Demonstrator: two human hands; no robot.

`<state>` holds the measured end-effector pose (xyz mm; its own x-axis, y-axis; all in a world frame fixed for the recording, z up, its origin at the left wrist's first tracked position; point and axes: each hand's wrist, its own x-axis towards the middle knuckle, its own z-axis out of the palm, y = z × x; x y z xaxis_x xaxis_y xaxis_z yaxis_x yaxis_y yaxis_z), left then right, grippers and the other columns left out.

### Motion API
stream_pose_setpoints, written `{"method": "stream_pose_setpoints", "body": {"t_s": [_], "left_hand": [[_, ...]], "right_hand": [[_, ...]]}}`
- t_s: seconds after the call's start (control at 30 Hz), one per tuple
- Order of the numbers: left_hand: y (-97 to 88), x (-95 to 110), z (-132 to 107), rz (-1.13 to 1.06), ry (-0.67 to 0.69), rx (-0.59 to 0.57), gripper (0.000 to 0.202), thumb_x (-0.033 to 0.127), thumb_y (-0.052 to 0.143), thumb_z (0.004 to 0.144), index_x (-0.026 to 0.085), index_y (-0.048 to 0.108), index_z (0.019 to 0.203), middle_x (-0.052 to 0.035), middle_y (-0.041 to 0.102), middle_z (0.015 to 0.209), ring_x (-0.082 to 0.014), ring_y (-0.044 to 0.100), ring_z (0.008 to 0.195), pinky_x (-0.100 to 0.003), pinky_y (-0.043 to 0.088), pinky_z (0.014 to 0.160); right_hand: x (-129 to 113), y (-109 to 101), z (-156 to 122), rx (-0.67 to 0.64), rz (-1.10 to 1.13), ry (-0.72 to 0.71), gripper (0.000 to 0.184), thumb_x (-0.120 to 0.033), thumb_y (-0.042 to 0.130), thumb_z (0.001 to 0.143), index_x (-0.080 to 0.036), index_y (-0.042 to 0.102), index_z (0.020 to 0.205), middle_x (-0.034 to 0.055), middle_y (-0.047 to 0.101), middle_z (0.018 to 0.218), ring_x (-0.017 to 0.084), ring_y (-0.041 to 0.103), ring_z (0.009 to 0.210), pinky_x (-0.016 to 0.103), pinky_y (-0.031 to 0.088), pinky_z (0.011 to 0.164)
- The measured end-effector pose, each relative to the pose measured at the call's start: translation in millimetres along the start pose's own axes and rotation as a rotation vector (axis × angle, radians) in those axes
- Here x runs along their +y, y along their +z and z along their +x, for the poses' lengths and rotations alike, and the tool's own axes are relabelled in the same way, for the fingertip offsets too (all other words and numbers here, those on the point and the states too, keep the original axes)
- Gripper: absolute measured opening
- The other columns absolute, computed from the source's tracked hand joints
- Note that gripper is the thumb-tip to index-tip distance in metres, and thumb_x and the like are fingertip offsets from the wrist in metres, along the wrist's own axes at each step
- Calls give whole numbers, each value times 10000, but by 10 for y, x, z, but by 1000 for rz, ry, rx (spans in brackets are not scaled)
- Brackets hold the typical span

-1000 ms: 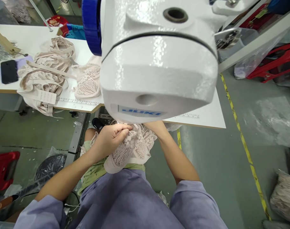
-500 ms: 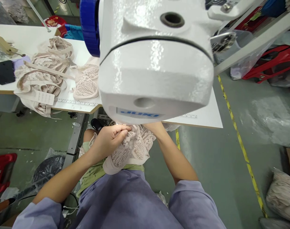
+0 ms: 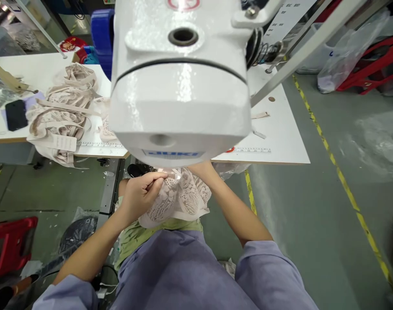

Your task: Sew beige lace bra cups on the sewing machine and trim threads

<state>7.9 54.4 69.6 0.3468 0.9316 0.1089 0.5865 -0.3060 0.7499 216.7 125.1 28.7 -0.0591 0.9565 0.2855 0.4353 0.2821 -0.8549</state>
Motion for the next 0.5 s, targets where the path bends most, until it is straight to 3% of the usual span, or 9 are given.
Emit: {"method": "stream_pose_setpoints", "body": {"t_s": [0.5], "left_hand": [[6, 3, 25, -33, -46, 38, 270, 298, 533, 969, 194, 774, 1032, -52, 805, 1043, -214, 755, 977, -280, 600, 839]], "right_hand": [[-22, -13, 11, -57, -6, 54, 195, -382, 615, 829, -241, 515, 738, 32, 473, 755, 196, 456, 720, 402, 548, 767]]}}
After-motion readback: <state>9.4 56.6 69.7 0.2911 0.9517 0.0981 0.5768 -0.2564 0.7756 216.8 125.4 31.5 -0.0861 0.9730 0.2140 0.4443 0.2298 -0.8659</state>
